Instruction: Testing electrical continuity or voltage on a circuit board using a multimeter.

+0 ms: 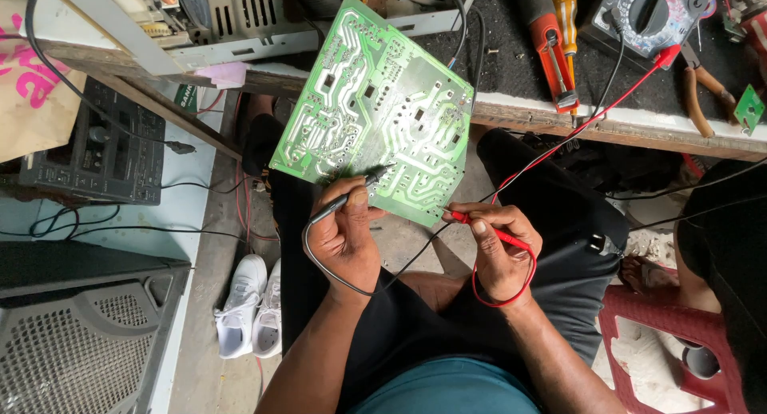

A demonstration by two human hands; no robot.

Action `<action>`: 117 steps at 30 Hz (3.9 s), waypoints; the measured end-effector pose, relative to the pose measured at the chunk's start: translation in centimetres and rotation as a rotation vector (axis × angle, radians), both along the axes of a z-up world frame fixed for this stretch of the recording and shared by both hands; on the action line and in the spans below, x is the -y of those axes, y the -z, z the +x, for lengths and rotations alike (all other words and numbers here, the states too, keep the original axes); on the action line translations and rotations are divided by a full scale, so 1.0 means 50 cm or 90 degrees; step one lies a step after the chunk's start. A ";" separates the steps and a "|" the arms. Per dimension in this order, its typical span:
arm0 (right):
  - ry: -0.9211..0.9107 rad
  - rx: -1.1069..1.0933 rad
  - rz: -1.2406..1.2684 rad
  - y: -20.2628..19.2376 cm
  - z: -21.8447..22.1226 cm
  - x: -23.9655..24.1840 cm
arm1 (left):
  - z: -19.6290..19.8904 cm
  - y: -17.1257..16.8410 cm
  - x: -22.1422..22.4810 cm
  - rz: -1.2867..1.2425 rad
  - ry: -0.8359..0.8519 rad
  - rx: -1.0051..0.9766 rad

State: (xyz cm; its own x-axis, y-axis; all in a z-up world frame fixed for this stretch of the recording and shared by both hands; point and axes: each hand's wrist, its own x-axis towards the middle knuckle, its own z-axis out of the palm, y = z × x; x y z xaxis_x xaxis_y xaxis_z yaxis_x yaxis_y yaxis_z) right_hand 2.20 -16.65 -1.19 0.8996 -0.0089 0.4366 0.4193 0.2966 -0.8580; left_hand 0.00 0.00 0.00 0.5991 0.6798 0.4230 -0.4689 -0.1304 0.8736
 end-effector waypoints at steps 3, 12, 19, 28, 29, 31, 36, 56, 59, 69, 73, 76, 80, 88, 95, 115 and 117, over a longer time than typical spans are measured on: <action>0.000 -0.002 0.011 0.000 -0.001 -0.001 | -0.002 0.002 -0.003 0.014 -0.005 -0.005; 0.003 -0.019 0.024 -0.005 -0.001 -0.002 | 0.001 0.002 0.000 -0.004 0.006 0.006; 0.010 -0.023 0.028 -0.009 -0.002 -0.003 | 0.000 0.001 -0.001 0.002 0.011 0.002; -0.006 -0.030 0.014 -0.004 -0.002 0.012 | -0.001 0.008 0.001 0.011 0.011 0.001; -0.002 -0.022 -0.035 -0.003 0.000 0.019 | -0.001 0.011 0.002 0.011 0.006 0.004; 0.006 -0.015 -0.079 -0.006 0.004 0.030 | 0.000 0.017 0.002 0.016 0.005 0.006; 0.035 0.145 -0.205 -0.027 0.020 0.056 | -0.001 0.026 0.000 0.009 0.018 0.008; -0.138 0.354 -0.943 0.042 -0.121 0.372 | -0.010 -0.010 0.007 -0.024 0.047 -0.076; -0.127 0.325 -0.941 0.075 -0.167 0.393 | -0.010 -0.010 0.005 -0.009 0.044 -0.069; -0.086 0.162 -0.770 0.141 -0.232 0.415 | -0.006 0.004 0.006 -0.044 0.057 -0.075; -0.082 0.174 -0.757 0.146 -0.216 0.405 | -0.001 0.009 0.006 -0.062 0.048 -0.086; -0.080 0.184 -0.761 0.157 -0.216 0.410 | -0.002 0.006 0.007 -0.100 0.090 -0.071; -0.075 0.182 -0.755 0.151 -0.213 0.406 | -0.005 -0.006 0.007 -0.088 0.092 -0.063; -0.068 0.183 -0.750 0.149 -0.210 0.399 | -0.006 -0.012 0.004 -0.073 0.090 -0.077; -0.068 0.180 -0.747 0.135 -0.209 0.388 | -0.006 -0.011 0.001 -0.051 0.086 -0.075; -0.157 0.438 -0.661 -0.106 -0.076 0.196 | -0.004 0.001 0.002 -0.063 0.096 -0.072; -0.108 0.461 -0.598 -0.154 -0.057 0.142 | -0.001 0.007 0.002 -0.084 0.086 -0.056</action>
